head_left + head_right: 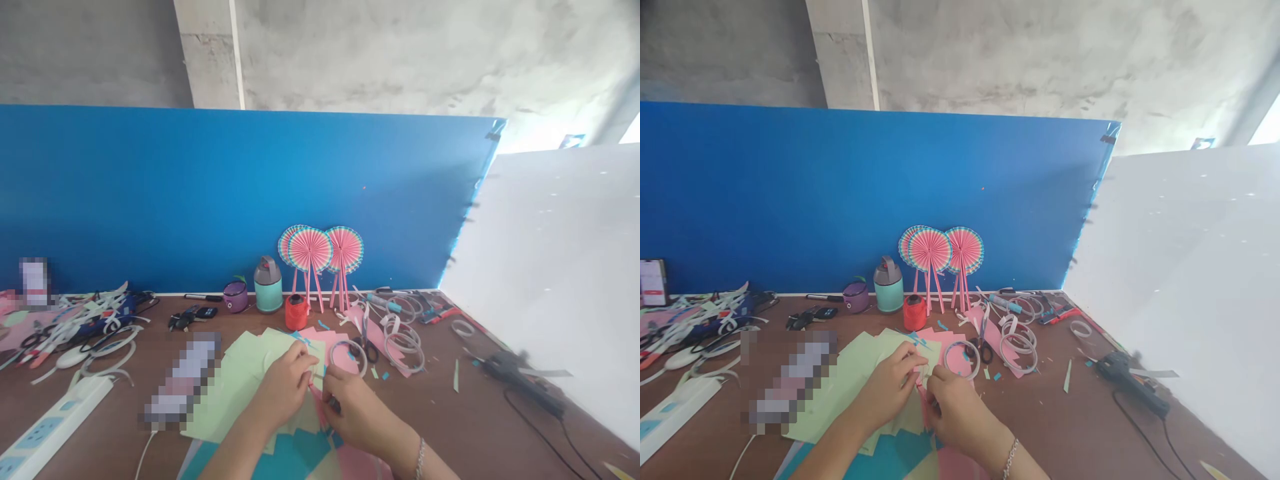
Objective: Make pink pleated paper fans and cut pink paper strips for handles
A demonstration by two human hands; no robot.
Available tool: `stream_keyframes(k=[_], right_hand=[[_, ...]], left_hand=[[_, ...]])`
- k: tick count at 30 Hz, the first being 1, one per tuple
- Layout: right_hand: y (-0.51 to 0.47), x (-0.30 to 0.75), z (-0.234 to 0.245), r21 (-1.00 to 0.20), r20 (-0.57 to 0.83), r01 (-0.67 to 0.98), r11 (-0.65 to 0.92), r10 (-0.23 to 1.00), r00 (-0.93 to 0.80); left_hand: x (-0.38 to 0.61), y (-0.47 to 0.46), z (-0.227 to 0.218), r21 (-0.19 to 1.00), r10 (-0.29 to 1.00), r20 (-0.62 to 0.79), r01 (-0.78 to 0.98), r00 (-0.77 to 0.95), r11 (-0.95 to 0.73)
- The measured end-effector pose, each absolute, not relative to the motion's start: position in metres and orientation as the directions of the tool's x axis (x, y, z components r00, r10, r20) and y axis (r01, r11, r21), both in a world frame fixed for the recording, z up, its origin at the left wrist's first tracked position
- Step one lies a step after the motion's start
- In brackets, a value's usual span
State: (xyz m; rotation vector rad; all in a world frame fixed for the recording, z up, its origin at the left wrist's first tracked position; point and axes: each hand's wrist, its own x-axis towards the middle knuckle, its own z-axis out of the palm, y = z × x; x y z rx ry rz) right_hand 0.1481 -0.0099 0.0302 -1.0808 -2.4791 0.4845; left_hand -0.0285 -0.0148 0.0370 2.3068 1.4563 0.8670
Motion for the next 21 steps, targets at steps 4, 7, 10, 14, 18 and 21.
stream_keyframes(k=[4,7,10,14,18,21], right_hand=[[-0.015,0.145,0.032,-0.486,0.208,0.592,0.643,0.743,-0.636],[-0.016,0.144,0.032,-0.591,0.147,0.545,0.595,0.744,-0.652],[-0.012,0.143,0.029,-0.672,0.076,0.517,0.530,0.744,-0.664],[0.004,0.142,0.023,-0.637,0.097,0.609,0.473,0.833,-0.545],[0.019,0.139,0.016,-0.504,0.144,0.685,0.527,0.833,-0.535],[0.025,0.134,0.011,-0.395,0.153,0.702,0.593,0.796,-0.586]], left_hand=[[-0.030,-0.014,0.032,0.567,0.924,0.228,0.730,0.306,-0.382],[-0.034,-0.015,0.029,0.585,0.949,0.155,0.749,0.274,-0.312],[-0.038,-0.015,0.027,0.602,0.959,0.108,0.750,0.262,-0.273],[-0.042,-0.012,0.025,0.639,0.964,0.061,0.732,0.258,-0.237],[-0.043,-0.009,0.024,0.643,0.962,0.065,0.726,0.265,-0.243],[-0.043,-0.010,0.026,0.633,0.960,0.062,0.733,0.272,-0.249]])
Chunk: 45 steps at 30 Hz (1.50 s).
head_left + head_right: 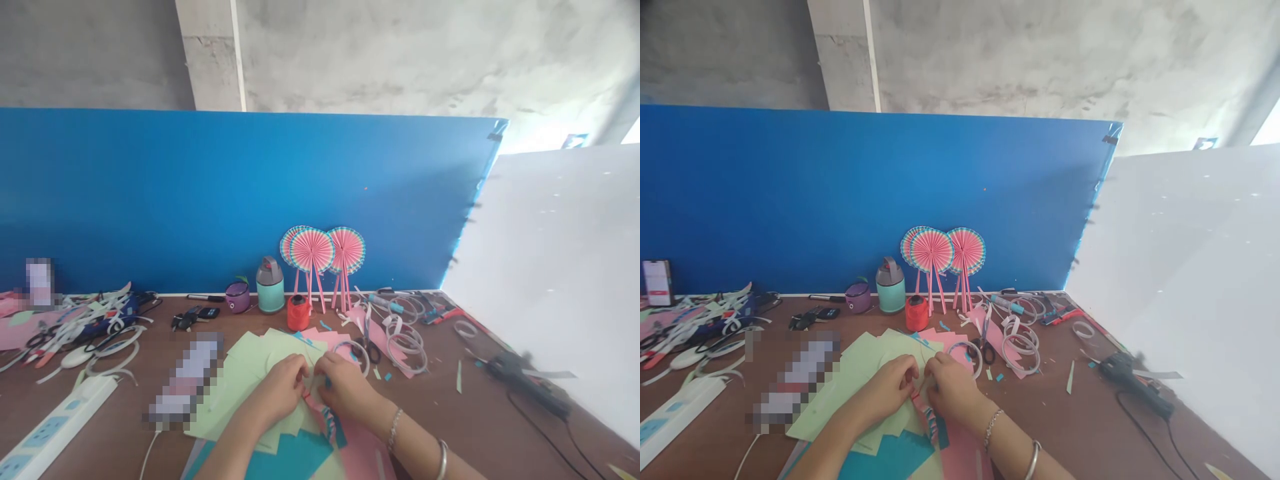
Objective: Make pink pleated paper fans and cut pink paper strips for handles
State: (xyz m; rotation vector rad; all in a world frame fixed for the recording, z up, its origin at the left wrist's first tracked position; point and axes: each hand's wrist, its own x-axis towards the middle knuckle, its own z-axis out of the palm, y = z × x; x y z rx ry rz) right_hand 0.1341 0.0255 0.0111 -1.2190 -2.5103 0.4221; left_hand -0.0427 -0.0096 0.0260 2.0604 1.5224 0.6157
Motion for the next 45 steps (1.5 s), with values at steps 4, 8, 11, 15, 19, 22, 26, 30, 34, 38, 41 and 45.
stream_keyframes(k=[4,8,11,15,19,22,26,30,34,38,41,45], right_hand=[[0.029,0.126,0.005,-0.308,0.172,0.671,0.675,0.733,-0.658],[0.028,0.124,0.001,-0.295,0.260,0.625,0.723,0.690,-0.676],[0.026,0.127,0.001,-0.319,0.321,0.589,0.742,0.670,-0.670],[0.024,0.132,0.004,-0.403,0.335,0.548,0.733,0.675,-0.657],[0.024,0.132,0.001,-0.456,0.301,0.557,0.694,0.709,-0.637],[0.026,0.131,-0.004,-0.460,0.281,0.584,0.669,0.733,-0.619],[0.027,0.127,-0.006,-0.395,0.337,0.574,0.717,0.694,-0.636],[0.025,0.125,-0.005,-0.333,0.387,0.567,0.754,0.657,-0.647],[0.023,0.123,-0.005,-0.322,0.422,0.588,0.742,0.669,-0.612],[0.021,0.121,-0.005,-0.329,0.425,0.627,0.707,0.703,-0.570],[0.020,0.121,-0.003,-0.361,0.395,0.624,0.693,0.720,-0.570],[0.019,0.122,-0.004,-0.416,0.362,0.605,0.678,0.734,-0.574]], left_hand=[[-0.043,-0.010,0.028,0.602,0.964,0.069,0.759,0.258,-0.247],[-0.042,-0.008,0.025,0.555,0.967,0.074,0.796,0.243,-0.242],[-0.040,-0.008,0.022,0.519,0.966,0.091,0.816,0.242,-0.253],[-0.036,-0.009,0.021,0.469,0.957,0.128,0.835,0.260,-0.289],[-0.033,-0.010,0.019,0.549,0.953,0.121,0.781,0.276,-0.296],[-0.033,-0.008,0.014,0.638,0.960,0.099,0.724,0.261,-0.262],[-0.035,-0.001,0.007,0.683,0.964,0.066,0.693,0.256,-0.231],[-0.036,0.002,0.003,0.699,0.970,0.065,0.683,0.233,-0.211],[-0.036,0.001,0.005,0.717,0.971,0.086,0.664,0.221,-0.214],[-0.037,0.001,0.008,0.744,0.976,0.108,0.636,0.187,-0.204],[-0.038,0.003,0.010,0.763,0.982,0.122,0.619,0.142,-0.184],[-0.037,0.006,0.009,0.821,0.989,0.084,0.554,0.123,-0.139]])
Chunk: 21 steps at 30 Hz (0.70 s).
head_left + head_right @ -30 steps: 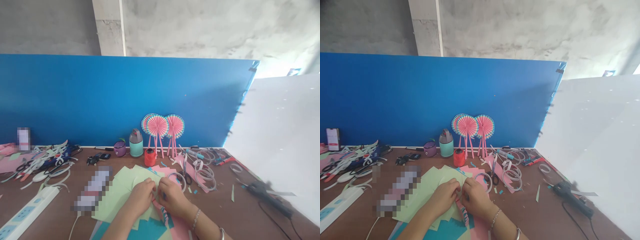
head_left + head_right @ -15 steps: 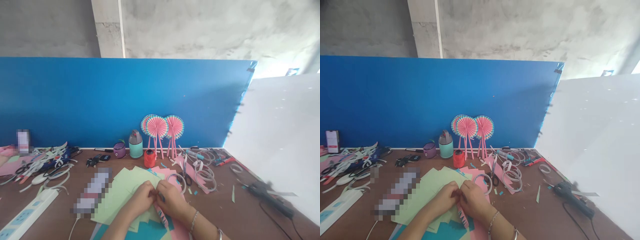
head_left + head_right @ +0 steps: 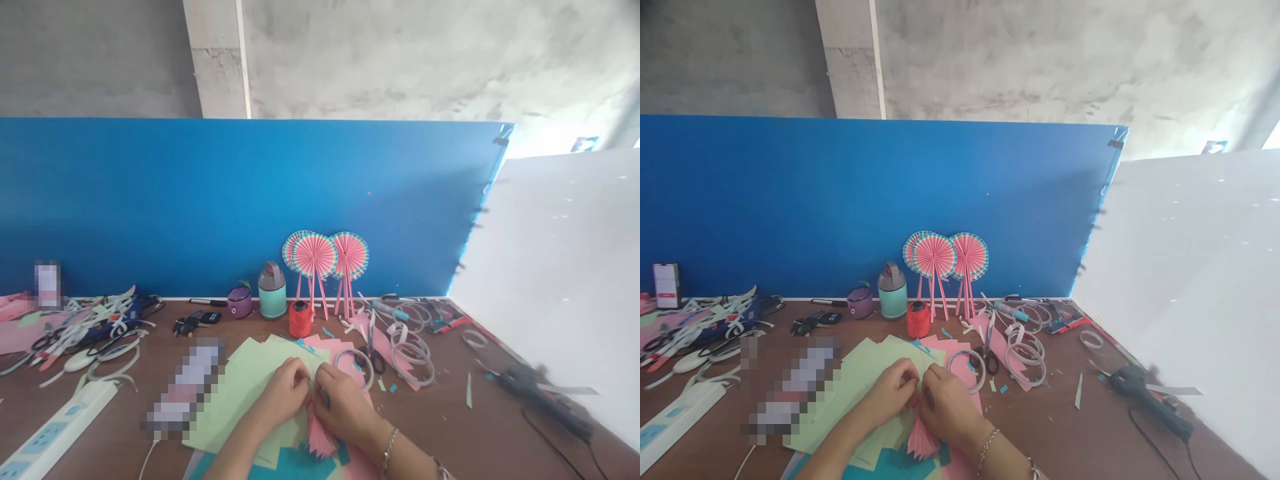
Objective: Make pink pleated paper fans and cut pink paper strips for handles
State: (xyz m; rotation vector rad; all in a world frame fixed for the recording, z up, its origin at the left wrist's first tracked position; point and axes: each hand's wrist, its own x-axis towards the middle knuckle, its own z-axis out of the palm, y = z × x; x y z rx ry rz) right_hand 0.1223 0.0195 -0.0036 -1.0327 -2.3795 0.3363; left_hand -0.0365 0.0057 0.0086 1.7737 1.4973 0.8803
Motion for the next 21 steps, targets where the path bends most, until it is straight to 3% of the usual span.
stream_keyframes(k=[8,15,21], right_hand=[[0.021,0.120,-0.009,-0.718,0.200,0.510,0.474,0.842,-0.501],[0.024,0.119,-0.007,-0.808,0.192,0.412,0.421,0.849,-0.491],[0.026,0.117,-0.009,-0.788,0.234,0.416,0.454,0.845,-0.480]], left_hand=[[-0.039,0.008,0.005,0.931,0.988,0.001,0.361,0.152,-0.056],[-0.039,0.007,0.014,0.947,0.989,-0.047,0.320,0.143,-0.001],[-0.040,0.005,0.017,0.881,0.989,0.081,0.456,0.122,-0.129]])
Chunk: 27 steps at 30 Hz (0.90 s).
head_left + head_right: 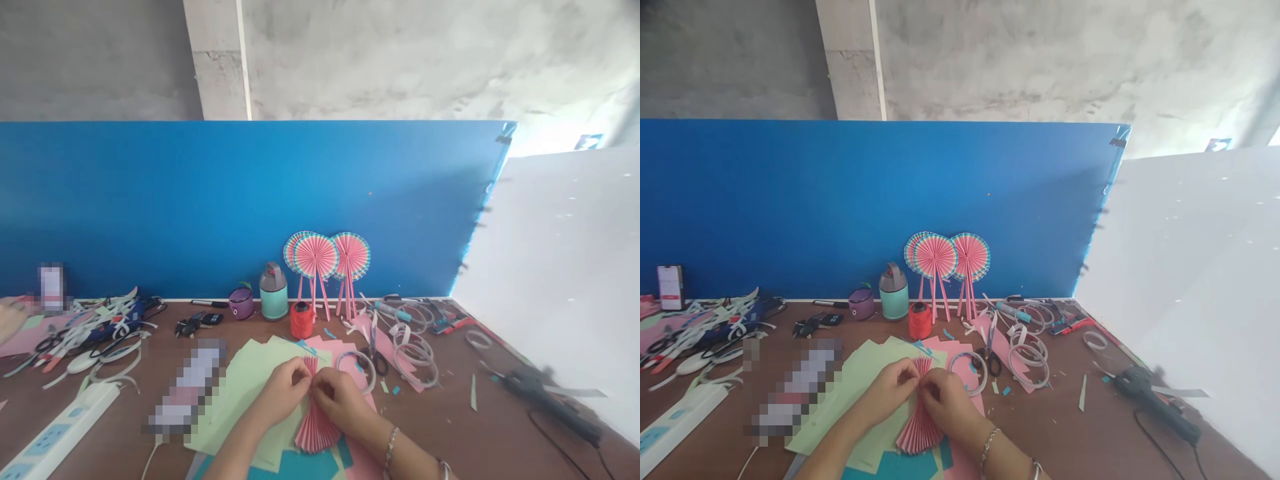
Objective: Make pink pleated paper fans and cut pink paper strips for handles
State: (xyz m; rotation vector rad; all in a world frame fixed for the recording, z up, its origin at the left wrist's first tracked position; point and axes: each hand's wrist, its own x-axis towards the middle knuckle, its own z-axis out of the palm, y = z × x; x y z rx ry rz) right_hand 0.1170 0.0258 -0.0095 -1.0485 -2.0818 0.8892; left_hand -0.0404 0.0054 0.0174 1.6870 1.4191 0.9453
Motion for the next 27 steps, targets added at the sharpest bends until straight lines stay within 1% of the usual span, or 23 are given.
stream_keyframes(k=[2,8,14,20,27], right_hand=[[0.027,0.117,-0.009,-0.805,0.232,0.396,0.442,0.848,-0.476],[0.033,0.117,-0.011,-0.879,0.203,0.311,0.361,0.875,-0.440],[0.037,0.117,-0.015,-0.955,0.180,0.139,0.263,0.882,-0.436],[0.036,0.117,-0.014,-0.990,0.124,0.004,0.143,0.872,-0.474],[0.035,0.120,-0.001,-0.993,0.073,0.044,0.109,0.866,-0.494]], left_hand=[[-0.041,0.006,0.018,0.883,0.989,0.090,0.449,0.120,-0.135],[-0.038,0.004,0.014,0.863,0.995,0.018,0.502,0.098,-0.065],[-0.031,0.006,-0.003,0.832,0.994,0.066,0.545,0.085,-0.101],[-0.028,0.007,-0.006,0.805,0.995,0.062,0.586,0.074,-0.093],[-0.021,0.005,-0.001,0.771,0.991,0.130,0.630,-0.017,-0.091]])
